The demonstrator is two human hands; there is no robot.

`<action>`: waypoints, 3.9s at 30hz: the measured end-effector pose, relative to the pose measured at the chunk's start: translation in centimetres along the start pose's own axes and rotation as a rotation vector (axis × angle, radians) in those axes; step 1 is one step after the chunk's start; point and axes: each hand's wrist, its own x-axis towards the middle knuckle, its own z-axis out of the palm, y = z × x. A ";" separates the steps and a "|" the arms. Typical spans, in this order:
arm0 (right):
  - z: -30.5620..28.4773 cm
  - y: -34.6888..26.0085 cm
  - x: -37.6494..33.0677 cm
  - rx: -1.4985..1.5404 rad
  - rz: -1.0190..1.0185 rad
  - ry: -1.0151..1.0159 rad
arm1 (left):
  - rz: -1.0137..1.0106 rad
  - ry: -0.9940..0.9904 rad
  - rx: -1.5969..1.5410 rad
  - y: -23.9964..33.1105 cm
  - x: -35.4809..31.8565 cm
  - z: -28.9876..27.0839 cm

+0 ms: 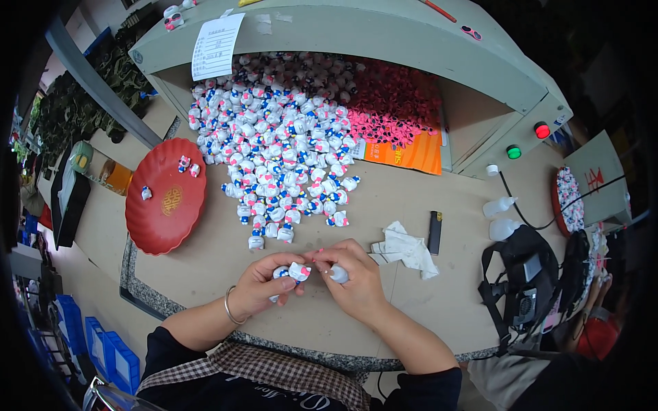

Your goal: The person applies glue from a glue bottle to small plastic pieces and joins them to other plastic components by hand at an assembly station.

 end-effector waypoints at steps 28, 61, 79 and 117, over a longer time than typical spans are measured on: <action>-1.3 0.5 -0.1 0.136 0.224 -0.159 | -0.070 0.064 -0.252 0.5 0.2 0.1; 1.6 -0.2 -0.6 0.545 0.487 -0.105 | -0.070 0.282 0.044 -0.2 0.5 0.6; 1.8 1.0 -0.6 0.530 0.494 -0.023 | 0.398 0.241 -0.766 4.5 -0.5 -5.0; 1.4 3.6 -0.8 0.230 0.248 0.080 | 0.639 1.165 1.758 10.0 -4.4 -7.6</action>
